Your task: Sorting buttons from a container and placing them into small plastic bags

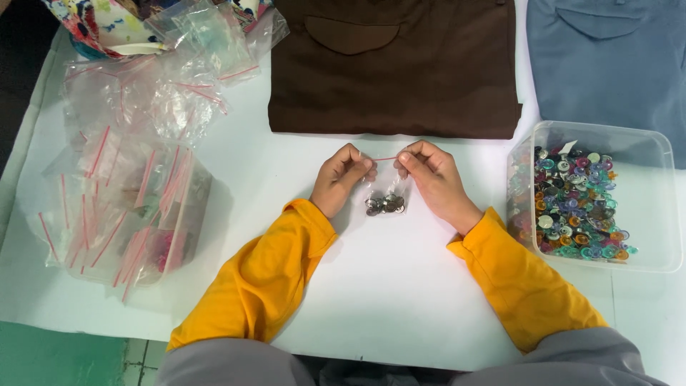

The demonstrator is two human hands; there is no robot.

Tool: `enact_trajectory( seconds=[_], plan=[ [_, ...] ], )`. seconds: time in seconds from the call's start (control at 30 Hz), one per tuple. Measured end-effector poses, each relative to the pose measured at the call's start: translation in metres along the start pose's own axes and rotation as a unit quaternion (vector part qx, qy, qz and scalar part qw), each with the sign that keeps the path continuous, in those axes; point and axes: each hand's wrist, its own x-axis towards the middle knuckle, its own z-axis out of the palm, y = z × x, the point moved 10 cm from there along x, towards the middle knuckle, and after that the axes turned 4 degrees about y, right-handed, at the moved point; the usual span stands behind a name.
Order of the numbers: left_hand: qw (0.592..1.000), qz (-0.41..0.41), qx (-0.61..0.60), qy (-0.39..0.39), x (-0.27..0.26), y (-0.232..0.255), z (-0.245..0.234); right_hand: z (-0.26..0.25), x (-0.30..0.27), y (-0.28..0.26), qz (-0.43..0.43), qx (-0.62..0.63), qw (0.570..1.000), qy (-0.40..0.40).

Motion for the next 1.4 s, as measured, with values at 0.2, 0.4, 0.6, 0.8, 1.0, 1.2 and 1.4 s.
enact_trajectory(
  seconds=[0.2, 0.4, 0.6, 0.8, 1.0, 1.2, 1.4],
  plan=[
    [1.000, 0.002, 0.005, -0.021, 0.005, -0.025, -0.005, -0.006, 0.004, 0.009, -0.003, 0.023, 1.000, -0.007],
    [0.999, 0.004, 0.026, -0.019, 0.002, -0.006, 0.001, 0.008, -0.003, -0.008, -0.013, -0.055, 0.998, -0.027],
    [0.997, 0.020, 0.069, -0.010, -0.002, -0.006, 0.003, 0.007, -0.003, -0.004, -0.016, -0.075, 0.996, -0.035],
    [0.994, 0.037, 0.100, -0.019, -0.002, -0.003, 0.007, 0.024, -0.011, -0.023, -0.033, -0.143, 0.988, -0.049],
    [0.994, 0.034, 0.100, -0.017, -0.006, 0.009, 0.010, 0.022, -0.010, -0.020, -0.033, -0.180, 0.981, -0.057],
    [0.996, 0.041, 0.076, 0.002, -0.002, 0.000, 0.002, 0.023, -0.011, -0.023, -0.046, -0.191, 0.979, -0.048],
    [0.998, 0.040, 0.044, 0.038, -0.001, -0.006, -0.010, 0.028, -0.012, -0.022, -0.031, -0.182, 0.982, -0.049]
  ],
)
